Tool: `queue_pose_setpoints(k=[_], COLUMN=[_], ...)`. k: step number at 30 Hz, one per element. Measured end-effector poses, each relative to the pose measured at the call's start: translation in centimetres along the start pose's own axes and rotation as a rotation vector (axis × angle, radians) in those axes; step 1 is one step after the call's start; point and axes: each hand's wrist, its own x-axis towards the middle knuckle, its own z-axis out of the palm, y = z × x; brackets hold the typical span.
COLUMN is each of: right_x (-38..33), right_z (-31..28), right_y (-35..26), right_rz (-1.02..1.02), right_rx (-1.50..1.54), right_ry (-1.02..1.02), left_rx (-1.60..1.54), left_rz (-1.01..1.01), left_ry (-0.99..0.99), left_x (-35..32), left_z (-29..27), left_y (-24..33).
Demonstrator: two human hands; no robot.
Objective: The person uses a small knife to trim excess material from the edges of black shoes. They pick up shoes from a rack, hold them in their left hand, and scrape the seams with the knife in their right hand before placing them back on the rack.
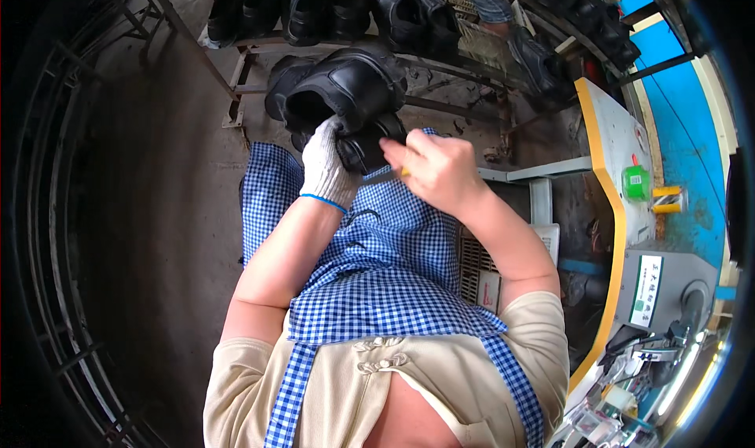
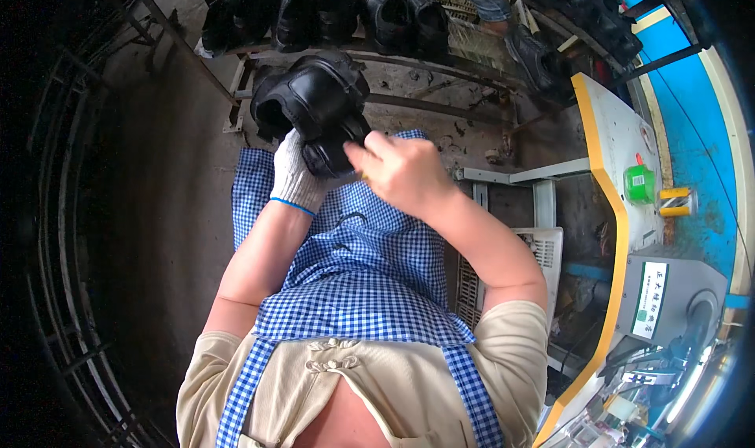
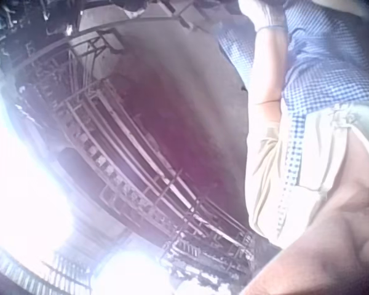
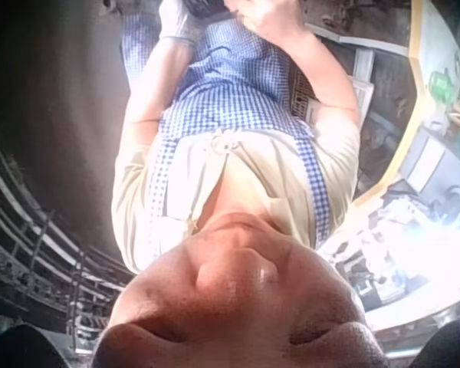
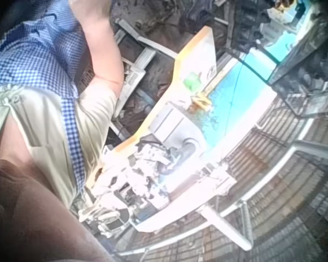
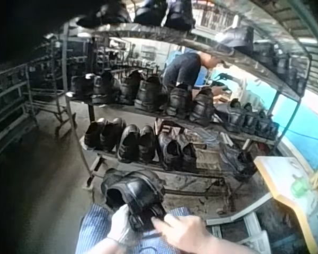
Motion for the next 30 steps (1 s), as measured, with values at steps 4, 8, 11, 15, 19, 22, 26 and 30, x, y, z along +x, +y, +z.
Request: queue_pose_setpoints(k=[4, 8, 11, 15, 19, 22, 26, 30], right_x=[0.2, 1.3, 1.6, 1.7, 0.8, 0.1, -1.1, -3.2], right_z=[-0.1, -0.8, -0.8, -0.2, 0.7, 1.1, 0.9, 0.1], right_y=[0.7, 0.8, 1.2, 1.0, 1.1, 1.3, 2.1, 1.5], right_rz=[-0.054, -0.106, -0.095, -0.059, -0.036, -0.008, 0.068, 0.138], right_rx=[-0.081, -0.109, -0.068, -0.032, 0.014, 0.120, 0.218, 0.375], right_ry=[-0.043, -0.209, -0.303, -0.343, -0.219, -0.094, 0.013, -0.058], left_rx=[0.052, 0.022, 0.045, 0.103, 0.082, 0.045, 0.053, -0.008], left_rz=[0.020, 0.021, 0.016, 0.053, 0.022, -0.012, -0.058, -0.047], left_ry=[0.105, 0.103, 0.072, 0.098, 0.109, 0.050, 0.031, 0.035], left_x=[-0.6, -0.6, -0.4, -1.2, -1.6, -1.4, -1.9, -0.8], left_z=[0.9, 0.8, 0.3, 1.1, 1.4, 0.6, 0.9, 0.5], left_y=[-0.1, -0.3, -0.4, -0.3, -0.2, -0.3, -0.1, 0.5])
